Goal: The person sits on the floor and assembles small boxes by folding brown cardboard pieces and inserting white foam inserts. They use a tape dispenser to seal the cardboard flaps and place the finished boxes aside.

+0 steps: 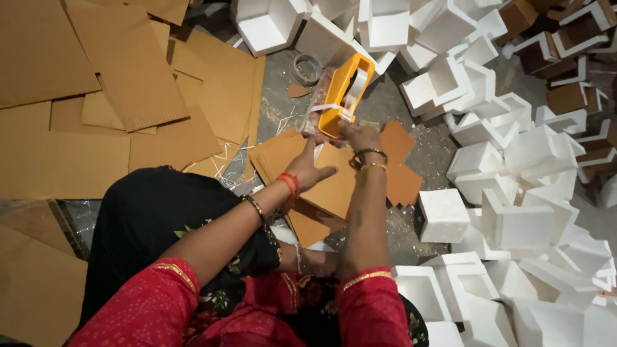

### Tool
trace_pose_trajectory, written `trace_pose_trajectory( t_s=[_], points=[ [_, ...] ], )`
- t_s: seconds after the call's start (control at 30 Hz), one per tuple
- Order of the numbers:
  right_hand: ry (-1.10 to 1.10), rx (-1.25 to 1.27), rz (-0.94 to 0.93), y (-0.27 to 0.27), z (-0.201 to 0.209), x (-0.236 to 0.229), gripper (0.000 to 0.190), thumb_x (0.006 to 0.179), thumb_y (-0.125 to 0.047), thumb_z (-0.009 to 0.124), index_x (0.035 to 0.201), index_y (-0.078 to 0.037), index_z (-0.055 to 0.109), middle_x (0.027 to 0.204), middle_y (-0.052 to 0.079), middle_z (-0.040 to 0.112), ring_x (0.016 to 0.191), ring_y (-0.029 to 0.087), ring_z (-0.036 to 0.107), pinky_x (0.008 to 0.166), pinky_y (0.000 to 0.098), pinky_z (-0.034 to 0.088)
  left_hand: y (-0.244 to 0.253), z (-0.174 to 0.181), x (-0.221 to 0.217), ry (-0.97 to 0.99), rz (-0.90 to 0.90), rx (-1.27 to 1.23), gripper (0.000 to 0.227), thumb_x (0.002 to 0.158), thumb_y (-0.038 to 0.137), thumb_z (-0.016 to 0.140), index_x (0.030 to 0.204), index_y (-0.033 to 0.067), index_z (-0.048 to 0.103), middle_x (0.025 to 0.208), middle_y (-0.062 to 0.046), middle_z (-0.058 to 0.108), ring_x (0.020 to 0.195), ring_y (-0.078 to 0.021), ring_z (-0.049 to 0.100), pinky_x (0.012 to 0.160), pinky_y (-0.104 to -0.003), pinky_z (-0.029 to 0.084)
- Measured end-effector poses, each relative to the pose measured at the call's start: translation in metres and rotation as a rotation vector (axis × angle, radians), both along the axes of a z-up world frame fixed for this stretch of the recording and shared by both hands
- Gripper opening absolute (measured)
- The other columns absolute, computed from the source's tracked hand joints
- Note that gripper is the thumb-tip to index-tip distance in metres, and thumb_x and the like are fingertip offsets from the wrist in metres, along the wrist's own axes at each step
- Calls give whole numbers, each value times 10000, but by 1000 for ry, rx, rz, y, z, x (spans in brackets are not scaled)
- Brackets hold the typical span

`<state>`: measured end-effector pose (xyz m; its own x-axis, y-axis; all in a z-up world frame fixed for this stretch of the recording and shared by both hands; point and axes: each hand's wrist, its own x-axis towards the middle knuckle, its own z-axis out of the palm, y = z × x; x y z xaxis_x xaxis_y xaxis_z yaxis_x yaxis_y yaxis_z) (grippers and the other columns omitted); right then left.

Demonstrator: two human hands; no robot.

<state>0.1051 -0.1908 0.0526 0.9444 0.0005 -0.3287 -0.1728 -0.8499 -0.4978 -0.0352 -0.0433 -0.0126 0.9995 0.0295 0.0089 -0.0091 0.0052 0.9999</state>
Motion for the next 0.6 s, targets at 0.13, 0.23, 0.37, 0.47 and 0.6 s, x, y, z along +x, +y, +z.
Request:
trace_pose_trajectory(
  t_s=[0.13, 0.23, 0.37, 0.47, 0.6],
  points=[
    [16, 56, 69, -11, -39, 25, 402, 901, -472, 768, 944, -77, 832, 824, 64, 781, 705, 148, 655, 622, 313, 493, 1, 2, 15, -28, -5, 38, 790, 815, 346, 854, 1421, 133, 394, 1380, -215, 604, 1268, -359, 618, 1032, -424, 494],
    [167, 440, -141, -31, -29, 16, 261, 873, -301, 788, 1049, -110, 809, 902, -6, 747, 760, 84, 647, 583, 265, 473, 10, 32, 3, 13, -93, 122, 809, 776, 371, 838, 1430, 169, 406, 1349, -176, 637, 1220, -364, 644, 1007, -424, 511],
    [193, 1321, -196, -78, 15, -63, 236, 1052, -290, 623, 1164, -83, 634, 1138, 53, 720, 1115, 178, 678, 1009, 345, 556, 32, 100, -30, -376, -299, 228, 730, 778, 304, 818, 1419, 224, 478, 1347, -146, 657, 1238, -356, 653, 1014, -428, 526],
    [-137, 734, 220, -94, 27, -122, 339, 1023, -243, 568, 1334, -108, 558, 1358, 3, 603, 1262, 158, 559, 1094, 330, 425, 38, 142, -48, -445, -444, 352, 747, 746, 291, 829, 1422, 288, 511, 1341, -93, 681, 1200, -332, 670, 986, -428, 537],
    [-327, 745, 162, -107, 6, -166, 434, 1048, -269, 576, 1434, -87, 501, 1373, 85, 610, 1288, 212, 575, 1134, 349, 433, 32, 166, -68, -532, -574, 344, 866, 688, 240, 850, 1468, 312, 481, 1350, -84, 667, 1196, -334, 660, 982, -432, 530]
  ],
)
